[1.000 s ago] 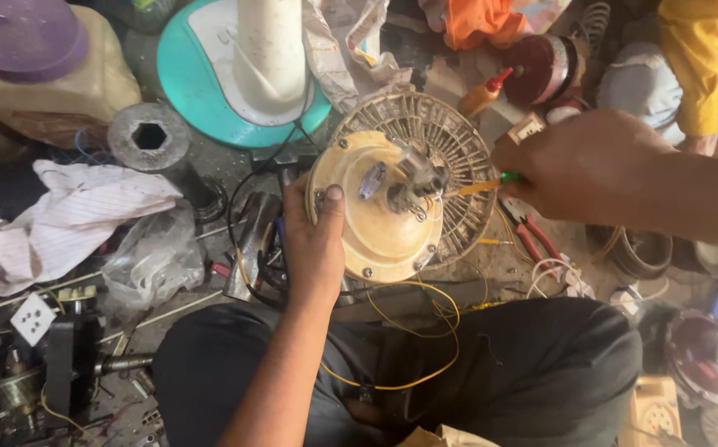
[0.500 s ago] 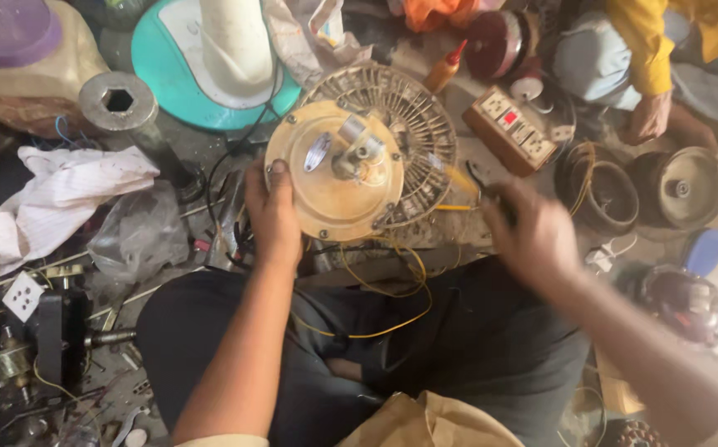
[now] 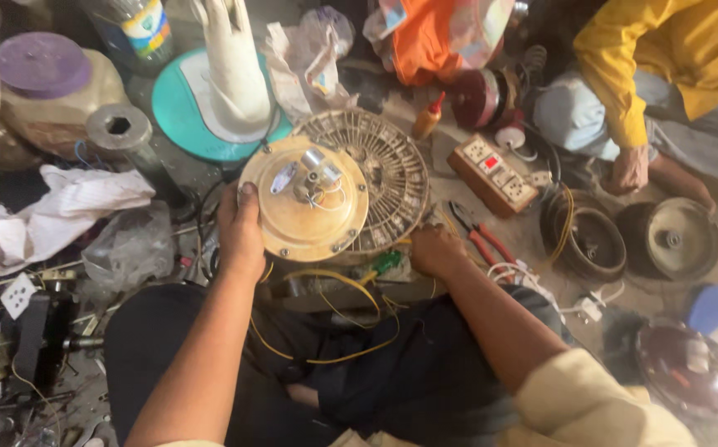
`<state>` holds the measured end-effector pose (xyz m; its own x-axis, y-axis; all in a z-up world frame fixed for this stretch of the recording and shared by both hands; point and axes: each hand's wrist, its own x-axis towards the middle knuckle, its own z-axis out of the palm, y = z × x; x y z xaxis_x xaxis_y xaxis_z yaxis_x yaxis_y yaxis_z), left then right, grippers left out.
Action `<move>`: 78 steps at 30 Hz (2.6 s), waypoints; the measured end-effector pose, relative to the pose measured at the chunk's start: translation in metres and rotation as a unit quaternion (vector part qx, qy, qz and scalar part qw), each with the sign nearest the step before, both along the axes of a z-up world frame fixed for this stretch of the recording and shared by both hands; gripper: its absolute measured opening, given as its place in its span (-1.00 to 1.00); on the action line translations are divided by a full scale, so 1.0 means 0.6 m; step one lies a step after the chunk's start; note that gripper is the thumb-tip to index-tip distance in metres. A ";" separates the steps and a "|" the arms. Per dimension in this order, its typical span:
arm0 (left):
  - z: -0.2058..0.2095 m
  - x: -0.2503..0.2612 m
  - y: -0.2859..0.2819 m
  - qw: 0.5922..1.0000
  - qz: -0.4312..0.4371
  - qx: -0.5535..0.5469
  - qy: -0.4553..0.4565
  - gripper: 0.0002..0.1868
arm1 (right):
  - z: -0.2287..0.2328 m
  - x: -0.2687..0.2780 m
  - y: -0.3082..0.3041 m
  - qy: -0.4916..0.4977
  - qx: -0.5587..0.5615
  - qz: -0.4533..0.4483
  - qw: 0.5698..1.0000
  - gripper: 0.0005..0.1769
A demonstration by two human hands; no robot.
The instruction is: The person repairs a ceiling fan by using a screwdriver to tighten components on the motor housing, wiping the housing with a cloth, and marking the motor with a pen.
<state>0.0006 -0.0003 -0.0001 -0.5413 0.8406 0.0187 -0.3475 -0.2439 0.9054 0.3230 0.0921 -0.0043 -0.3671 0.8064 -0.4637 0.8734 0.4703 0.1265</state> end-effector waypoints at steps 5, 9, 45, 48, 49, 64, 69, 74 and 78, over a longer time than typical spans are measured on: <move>0.012 0.008 0.012 0.997 0.032 -0.058 -0.050 -0.63 | -0.111 0.015 0.068 -0.031 -0.054 0.067 0.996 -0.61; 0.021 0.013 0.025 0.996 0.032 -0.052 -0.059 -0.62 | -0.111 0.001 0.051 -0.069 -0.038 -0.005 0.997 -0.63; 0.012 0.014 0.047 0.987 0.095 -0.040 0.125 -0.56 | 0.368 0.088 -0.039 0.073 0.334 0.110 0.933 -0.80; 0.013 0.015 0.042 0.984 0.093 -0.050 0.141 -0.55 | 0.374 0.109 -0.024 0.281 0.396 -0.001 0.874 -0.94; 0.014 0.015 0.045 0.984 0.097 -0.052 0.143 -0.56 | 0.381 0.110 -0.024 0.302 0.398 -0.068 0.864 -0.83; 0.015 0.012 0.050 0.991 0.076 -0.033 0.104 -0.55 | 0.461 0.000 0.059 0.879 0.043 -0.076 0.468 -0.63; 0.026 0.011 0.046 0.991 0.068 -0.045 0.107 -0.56 | 0.447 0.015 0.078 0.890 0.052 -0.061 0.449 -0.66; 0.034 0.015 0.045 0.994 0.063 -0.037 0.084 -0.58 | 0.447 0.006 0.084 0.896 0.071 -0.047 0.435 -0.69; 0.033 0.015 0.047 0.994 0.065 -0.027 0.080 -0.59 | 0.437 -0.021 0.087 0.898 0.094 -0.038 0.428 -0.71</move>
